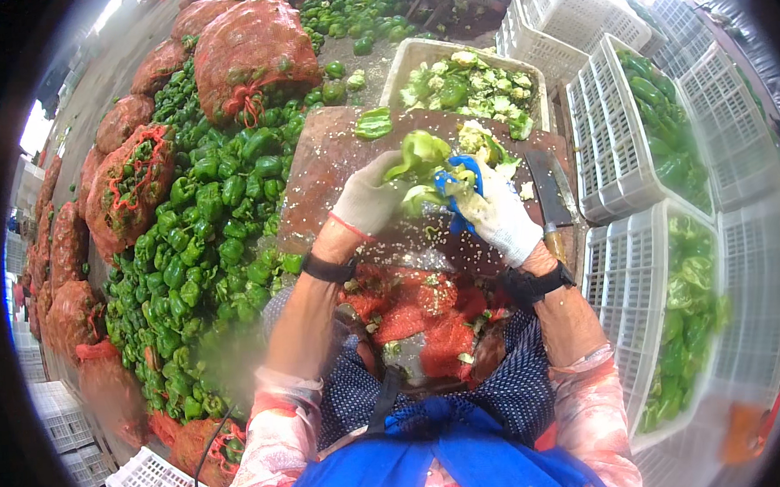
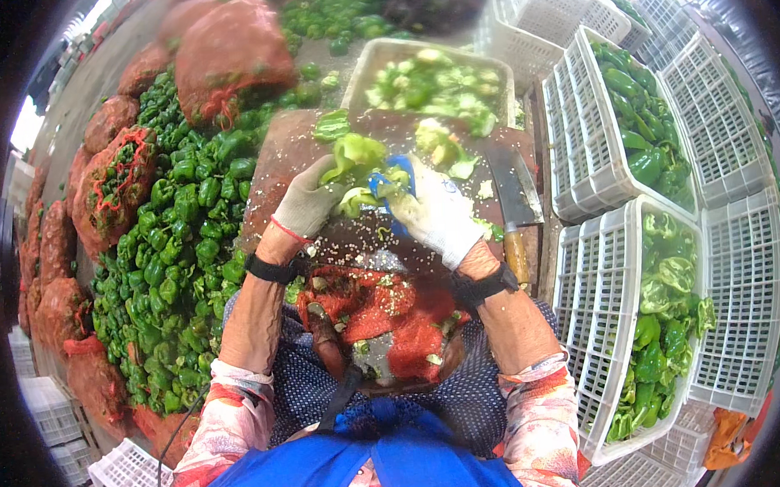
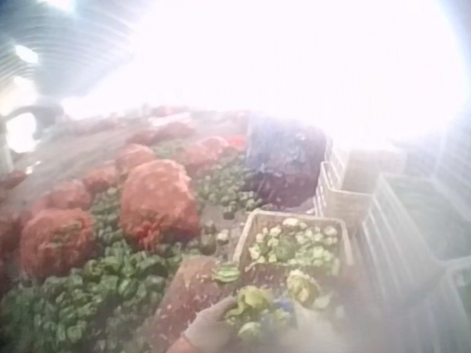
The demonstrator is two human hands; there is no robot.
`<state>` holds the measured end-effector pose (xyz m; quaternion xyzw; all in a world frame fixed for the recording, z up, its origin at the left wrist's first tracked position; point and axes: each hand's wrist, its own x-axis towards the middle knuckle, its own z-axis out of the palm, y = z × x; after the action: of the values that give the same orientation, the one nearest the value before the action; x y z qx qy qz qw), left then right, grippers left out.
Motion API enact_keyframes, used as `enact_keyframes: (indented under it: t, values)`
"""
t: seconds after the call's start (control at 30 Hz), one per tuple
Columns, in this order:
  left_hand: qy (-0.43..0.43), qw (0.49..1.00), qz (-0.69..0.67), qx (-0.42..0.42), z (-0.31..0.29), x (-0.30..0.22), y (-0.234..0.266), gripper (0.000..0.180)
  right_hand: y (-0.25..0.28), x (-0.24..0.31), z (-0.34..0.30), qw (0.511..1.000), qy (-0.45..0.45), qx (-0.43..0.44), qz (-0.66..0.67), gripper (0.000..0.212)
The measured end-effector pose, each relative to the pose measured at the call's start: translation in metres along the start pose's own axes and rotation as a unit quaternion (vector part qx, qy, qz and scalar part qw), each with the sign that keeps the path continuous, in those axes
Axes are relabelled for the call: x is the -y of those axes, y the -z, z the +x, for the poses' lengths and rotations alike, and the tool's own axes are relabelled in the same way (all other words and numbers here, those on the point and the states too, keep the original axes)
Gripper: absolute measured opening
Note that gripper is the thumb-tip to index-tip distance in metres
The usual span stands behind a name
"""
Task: The recorder is seen preparing green bell peppers by de-seeding them and cutting them into pieces on a large cutting board.
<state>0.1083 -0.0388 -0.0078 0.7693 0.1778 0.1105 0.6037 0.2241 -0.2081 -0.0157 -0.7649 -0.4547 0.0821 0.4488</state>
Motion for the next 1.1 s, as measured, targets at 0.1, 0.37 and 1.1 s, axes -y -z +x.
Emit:
enact_keyframes:
  t: [0.1,0.37,1.1]
  values:
    - [0.039,0.996,-0.082,0.019,-0.009,-0.003,0.006,0.03,0.003,0.018,0.002,0.978,-0.066,0.027,0.198,0.029]
    - [0.136,0.936,-0.292,0.142,0.002,0.006,-0.019,0.025,0.025,0.003,0.001,0.784,0.011,0.019,0.62,0.047]
    - [-0.026,0.914,-0.303,0.267,-0.004,0.038,-0.02,0.031,0.009,0.002,-0.015,0.982,0.166,0.009,0.087,0.034]
